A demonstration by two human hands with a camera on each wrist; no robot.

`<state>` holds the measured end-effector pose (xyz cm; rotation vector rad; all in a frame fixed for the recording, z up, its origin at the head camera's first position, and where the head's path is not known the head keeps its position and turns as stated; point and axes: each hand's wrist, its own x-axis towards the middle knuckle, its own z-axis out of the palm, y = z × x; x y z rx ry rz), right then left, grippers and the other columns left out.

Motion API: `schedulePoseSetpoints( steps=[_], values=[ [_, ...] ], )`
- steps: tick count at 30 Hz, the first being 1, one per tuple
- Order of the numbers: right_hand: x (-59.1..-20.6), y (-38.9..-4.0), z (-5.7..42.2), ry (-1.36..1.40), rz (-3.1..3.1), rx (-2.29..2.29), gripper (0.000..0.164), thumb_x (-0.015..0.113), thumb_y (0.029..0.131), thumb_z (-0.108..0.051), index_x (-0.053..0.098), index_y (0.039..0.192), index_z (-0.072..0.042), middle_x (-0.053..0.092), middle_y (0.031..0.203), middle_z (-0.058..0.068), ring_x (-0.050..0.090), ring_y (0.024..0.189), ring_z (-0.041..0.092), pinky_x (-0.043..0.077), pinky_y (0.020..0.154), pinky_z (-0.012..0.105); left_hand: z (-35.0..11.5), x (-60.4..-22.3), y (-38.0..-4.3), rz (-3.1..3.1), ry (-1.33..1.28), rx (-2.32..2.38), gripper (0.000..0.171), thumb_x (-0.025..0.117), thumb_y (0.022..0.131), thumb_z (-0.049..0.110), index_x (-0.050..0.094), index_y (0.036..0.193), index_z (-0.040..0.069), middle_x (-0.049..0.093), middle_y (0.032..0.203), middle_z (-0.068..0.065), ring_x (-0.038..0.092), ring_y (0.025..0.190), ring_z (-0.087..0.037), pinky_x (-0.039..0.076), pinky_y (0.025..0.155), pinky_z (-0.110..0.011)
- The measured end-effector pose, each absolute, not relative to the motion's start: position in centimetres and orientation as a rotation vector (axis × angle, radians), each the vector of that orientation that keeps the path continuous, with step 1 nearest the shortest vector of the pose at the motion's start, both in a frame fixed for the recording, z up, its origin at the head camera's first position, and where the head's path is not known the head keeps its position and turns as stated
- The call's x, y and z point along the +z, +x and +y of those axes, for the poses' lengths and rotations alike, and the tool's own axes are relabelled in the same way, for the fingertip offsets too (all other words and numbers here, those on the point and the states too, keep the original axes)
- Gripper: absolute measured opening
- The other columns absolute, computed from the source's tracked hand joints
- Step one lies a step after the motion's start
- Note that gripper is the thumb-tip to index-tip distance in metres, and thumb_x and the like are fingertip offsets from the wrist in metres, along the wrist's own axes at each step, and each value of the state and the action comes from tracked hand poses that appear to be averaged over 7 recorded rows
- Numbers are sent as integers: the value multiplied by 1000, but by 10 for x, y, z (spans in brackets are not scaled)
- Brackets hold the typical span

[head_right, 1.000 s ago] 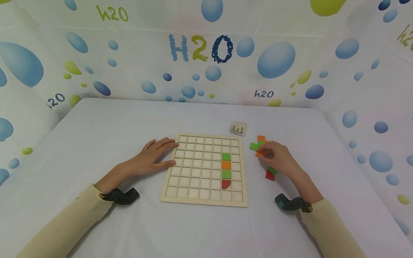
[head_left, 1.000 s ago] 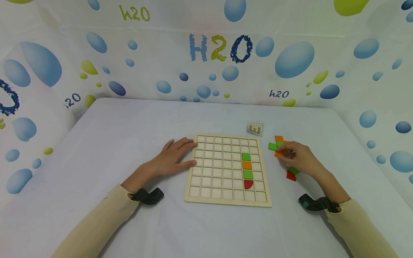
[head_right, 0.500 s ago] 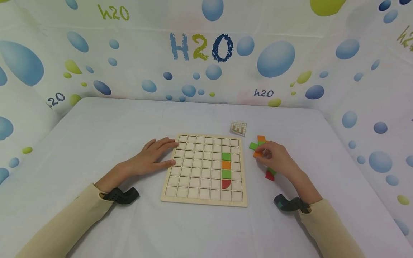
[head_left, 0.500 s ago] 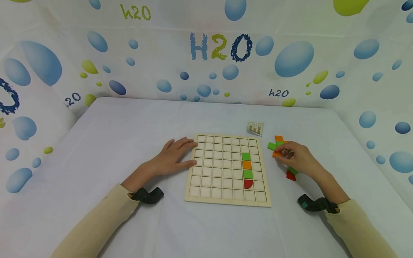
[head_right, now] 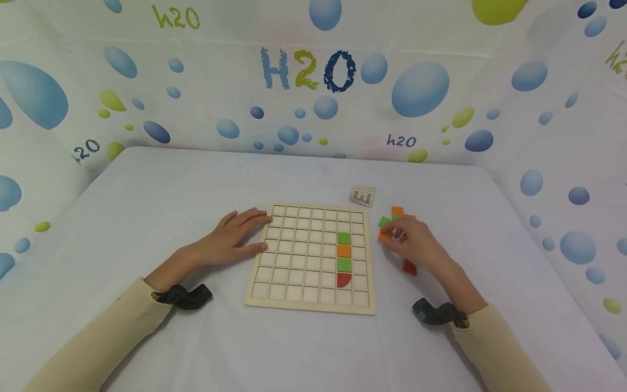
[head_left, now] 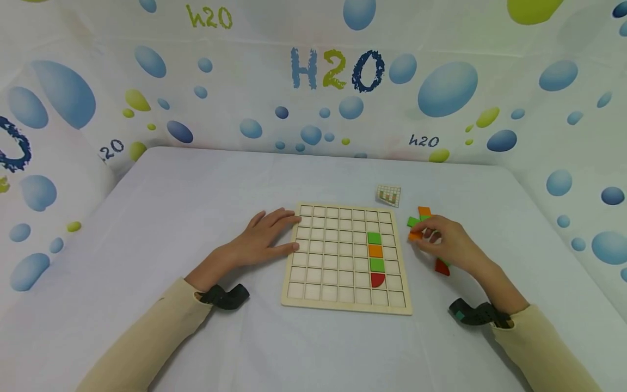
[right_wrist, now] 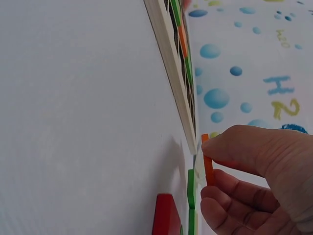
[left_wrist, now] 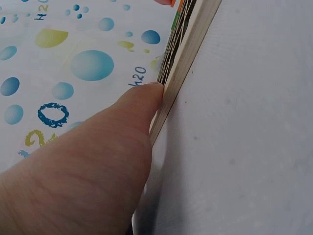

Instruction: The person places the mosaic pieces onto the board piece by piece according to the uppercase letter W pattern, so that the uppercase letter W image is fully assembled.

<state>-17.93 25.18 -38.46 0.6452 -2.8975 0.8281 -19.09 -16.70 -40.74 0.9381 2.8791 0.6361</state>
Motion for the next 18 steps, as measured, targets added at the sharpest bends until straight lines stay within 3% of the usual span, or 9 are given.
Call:
schedulePoseSetpoints(
  steps=[18],
  values=[
    [-381, -174, 235, 810, -2826, 845, 21, 74, 84, -3, 70, 105, -1, 66, 99, 10, 56, 81, 21, 54, 70, 30, -165, -409, -190, 2879, 933, 649, 66, 58, 96, 45, 37, 151, 16, 31, 155, -8, 19, 147, -29, 6, 116, -57]
  ],
)
